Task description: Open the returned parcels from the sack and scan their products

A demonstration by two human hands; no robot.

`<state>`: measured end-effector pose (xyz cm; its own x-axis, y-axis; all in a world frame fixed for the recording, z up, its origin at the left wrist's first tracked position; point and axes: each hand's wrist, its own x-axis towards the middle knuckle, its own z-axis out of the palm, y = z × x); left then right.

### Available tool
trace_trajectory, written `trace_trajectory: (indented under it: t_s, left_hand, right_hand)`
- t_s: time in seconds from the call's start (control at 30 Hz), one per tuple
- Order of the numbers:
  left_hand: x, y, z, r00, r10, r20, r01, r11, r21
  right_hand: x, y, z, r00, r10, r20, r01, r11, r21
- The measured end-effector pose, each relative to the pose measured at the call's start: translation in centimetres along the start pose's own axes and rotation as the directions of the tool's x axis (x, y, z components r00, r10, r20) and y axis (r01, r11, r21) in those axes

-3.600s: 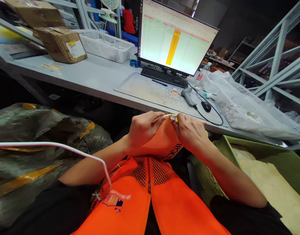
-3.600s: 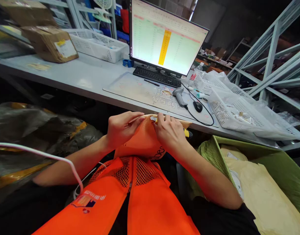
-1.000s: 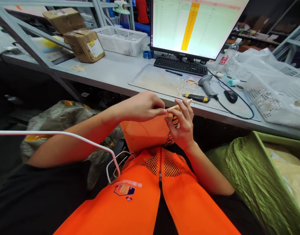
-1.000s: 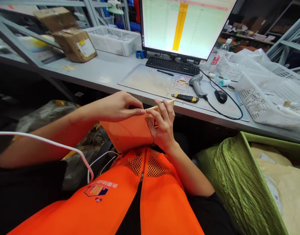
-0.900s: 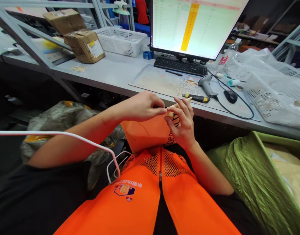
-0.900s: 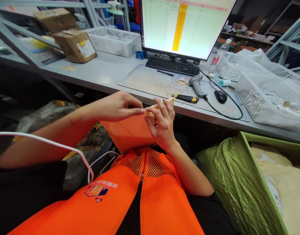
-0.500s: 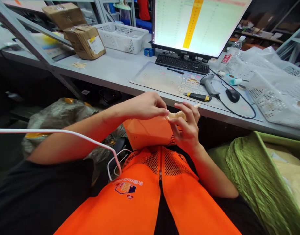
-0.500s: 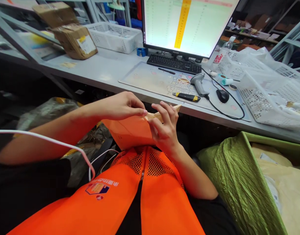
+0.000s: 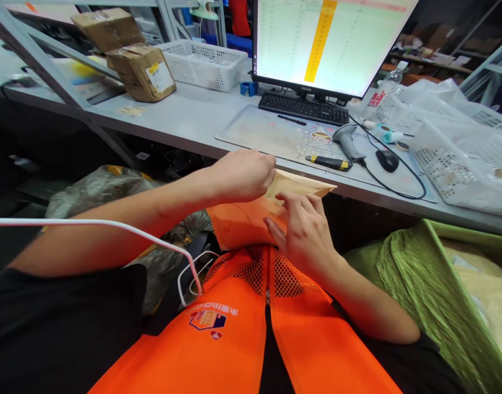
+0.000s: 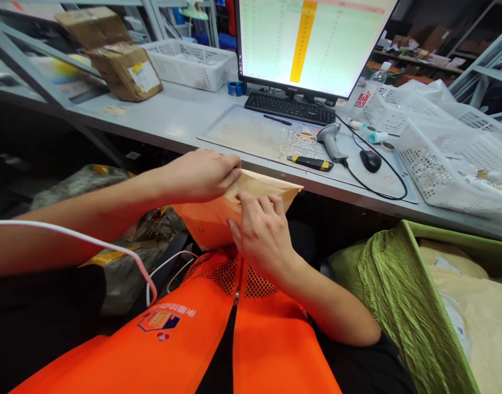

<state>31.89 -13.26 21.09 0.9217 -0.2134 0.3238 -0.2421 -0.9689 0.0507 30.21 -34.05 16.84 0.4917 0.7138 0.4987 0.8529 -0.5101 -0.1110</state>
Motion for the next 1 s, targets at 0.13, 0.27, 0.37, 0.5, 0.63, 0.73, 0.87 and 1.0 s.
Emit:
trace_trajectory:
  t_s: [0.13,0.27,0.37,0.5,0.63,0.73,0.87,1.0]
  left_hand:
    - [0.2,1.0,-0.5,0.997,-0.025,0.078,0.022,0.999,0.046]
    - [0.1,0.7,-2.5,0.919,-0.039,0.393,0.01,0.997,0.077]
    - [0.0,0.7,-4.4,0.771,-0.052,0.635,0.004,0.997,0.077]
    - [0.6,-0.2,-5.4,0.647,-0.056,0.76,-0.033,0.994,0.101]
    - [1.9,-5.2,-4.6,0.599,-0.268,0.754,0.098,0.96,0.264]
    - [2.0,-9.1,-3.5,0.604,-0.265,0.751,0.185,0.964,0.191]
    - [1.4,-8.8,-3.4,0.753,-0.238,0.614,0.108,0.964,0.242]
    - [0.6,-2.2,-6.2,0.904,-0.194,0.38,0.093,0.959,0.268]
  right_hand:
    - [2.4,-1.2,0.1,0.96,0.055,0.275,-0.027,0.994,-0.103]
    - [3.2,-1.3,0.6,0.931,0.006,0.365,0.022,0.997,-0.074]
    - [3.1,-1.4,0.8,0.925,-0.037,0.378,0.043,0.999,-0.008]
    - [2.6,-1.4,0.7,0.909,-0.122,0.398,0.112,0.993,0.047]
    - [0.4,-0.5,0.4,0.87,-0.391,0.299,0.347,0.918,0.193]
    - [-1.7,0.5,0.0,0.861,-0.486,0.149,0.446,0.863,0.236]
    - [-2.9,1.1,-0.4,0.885,-0.459,0.074,0.439,0.877,0.196]
    - [-2.6,0.4,-0.2,0.919,-0.393,0.023,0.39,0.916,0.094]
